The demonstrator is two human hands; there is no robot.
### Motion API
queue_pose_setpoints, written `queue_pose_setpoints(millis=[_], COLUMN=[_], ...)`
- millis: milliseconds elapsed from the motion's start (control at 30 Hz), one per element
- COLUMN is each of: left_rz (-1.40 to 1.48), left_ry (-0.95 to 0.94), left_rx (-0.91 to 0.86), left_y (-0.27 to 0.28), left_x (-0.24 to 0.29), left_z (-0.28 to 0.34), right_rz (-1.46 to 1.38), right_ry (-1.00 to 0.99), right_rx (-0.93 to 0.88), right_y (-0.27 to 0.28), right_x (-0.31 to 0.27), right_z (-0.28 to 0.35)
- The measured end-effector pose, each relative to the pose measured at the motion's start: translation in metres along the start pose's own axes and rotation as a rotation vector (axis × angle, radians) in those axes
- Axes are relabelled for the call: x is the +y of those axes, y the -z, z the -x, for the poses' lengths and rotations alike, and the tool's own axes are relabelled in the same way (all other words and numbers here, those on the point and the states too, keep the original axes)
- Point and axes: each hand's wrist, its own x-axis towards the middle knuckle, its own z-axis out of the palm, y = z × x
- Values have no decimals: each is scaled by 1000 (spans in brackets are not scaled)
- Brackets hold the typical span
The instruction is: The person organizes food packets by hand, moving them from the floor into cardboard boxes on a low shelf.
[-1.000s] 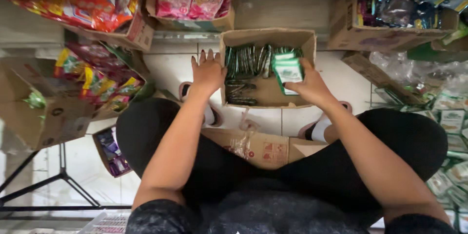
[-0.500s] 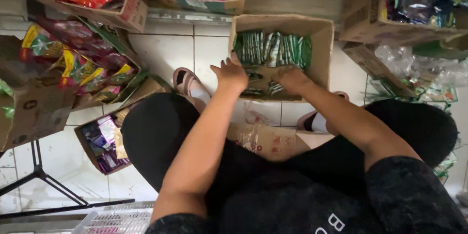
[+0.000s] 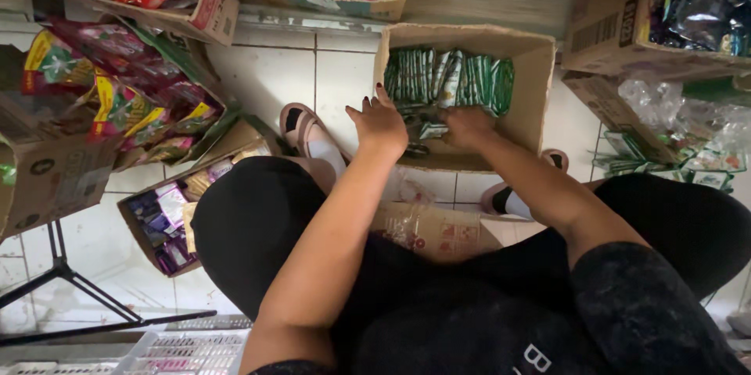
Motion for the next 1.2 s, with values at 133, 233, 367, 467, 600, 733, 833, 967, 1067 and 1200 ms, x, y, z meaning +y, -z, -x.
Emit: queue_pose_setpoints(millis=[133,233,367,467,600,733,833,967,1067,1200], left_rz=[-6,-59,-55,-68,-110,-84,-88,-147,-147,-120], left_ry=[12,19,18,13,-8,-20,-23,-55,-35,-28], left_rx=[12,47,-17,6,-19,-36,-31,22,-21,-30], left_y=[-10,-17,-9,0,9,10,7,8,7,7], left_x=[2,3,4,6,5,3,3,6,8,6], left_z=[-8,-13,-4,2,6,6,6,3,5,2], right_rz=[137,140,343,413,438,86,222,383,269,91], right_ry=[142,351,340,268,345,305,522,710,717,559], right_rx=[-42,264,502,400,447,88,290,308,316,121], right_y=[-30,-71,-98,-92,-62,-23,-25,-44,-58,-56], right_x=[-6,-8,-23,-32,-30,-17,0,9,0,-16], right_z=[-8,-29,-42,-40,-26,8,20,-5,-25,-26])
